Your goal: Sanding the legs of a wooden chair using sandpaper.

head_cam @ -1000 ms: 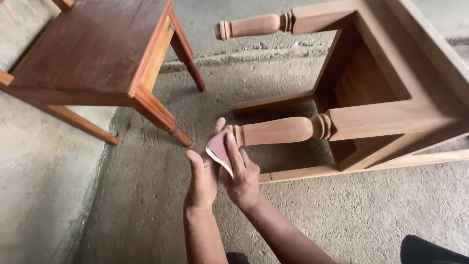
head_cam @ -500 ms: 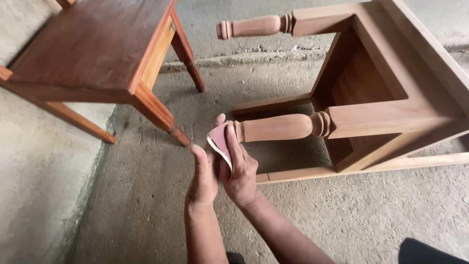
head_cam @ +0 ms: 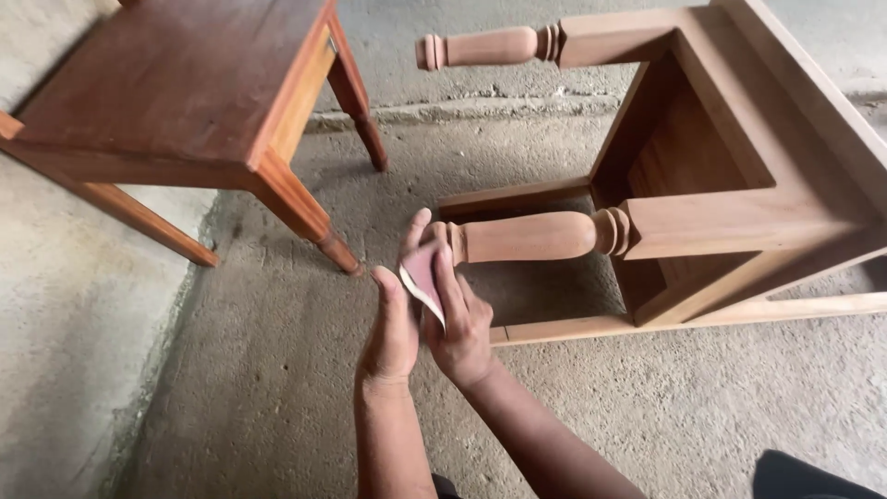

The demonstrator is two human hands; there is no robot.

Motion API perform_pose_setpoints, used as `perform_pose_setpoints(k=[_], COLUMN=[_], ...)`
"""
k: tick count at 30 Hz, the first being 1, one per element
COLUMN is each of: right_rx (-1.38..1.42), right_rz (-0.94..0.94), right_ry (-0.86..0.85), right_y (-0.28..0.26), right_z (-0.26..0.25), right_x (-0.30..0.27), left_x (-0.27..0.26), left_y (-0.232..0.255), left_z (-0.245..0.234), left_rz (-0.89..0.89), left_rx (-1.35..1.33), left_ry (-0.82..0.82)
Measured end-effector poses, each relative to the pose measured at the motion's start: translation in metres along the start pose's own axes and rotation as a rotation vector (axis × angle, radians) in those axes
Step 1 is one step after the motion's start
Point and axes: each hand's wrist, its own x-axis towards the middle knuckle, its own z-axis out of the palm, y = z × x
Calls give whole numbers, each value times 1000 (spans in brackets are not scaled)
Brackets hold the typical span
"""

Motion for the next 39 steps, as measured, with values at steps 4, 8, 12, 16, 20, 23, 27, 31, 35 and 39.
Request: perform_pose_setpoints(k=[4, 8, 12, 16, 20, 23, 27, 31, 35, 39], right_rx=[55, 40, 59, -41, -15, 34, 13, -45, -24, -71], right_rz=[10, -62, 139, -159, 41, 31, -103, -114, 168, 23], right_ry=[77, 52, -7, 162, -7, -43, 4, 79, -72, 23], right_y=[-23, -17, -37, -28, -4, 13, 4, -11, -35, -37], right_z=[-13, -11, -18, -14, -7, -16, -38, -16, -20, -22], right_x=[11, 19, 23, 20, -11, -29, -34, 9, 20, 19], left_x=[-10, 2, -7, -4, -8, 2, -2, 4, -5, -3], left_y=[-3, -1, -1, -7, 3, 6, -2, 2, 0, -13], left_z=[-6, -5, -5, -6, -2, -5, -7, -5, -7, -13], left_rz=[33, 49, 41, -8, 50, 72, 41, 18, 32, 38], left_rx=[71, 21, 82, -22, 58, 68, 33, 10, -65, -129], left_ry=[44, -21, 47, 41, 54, 8, -9, 30, 48, 28])
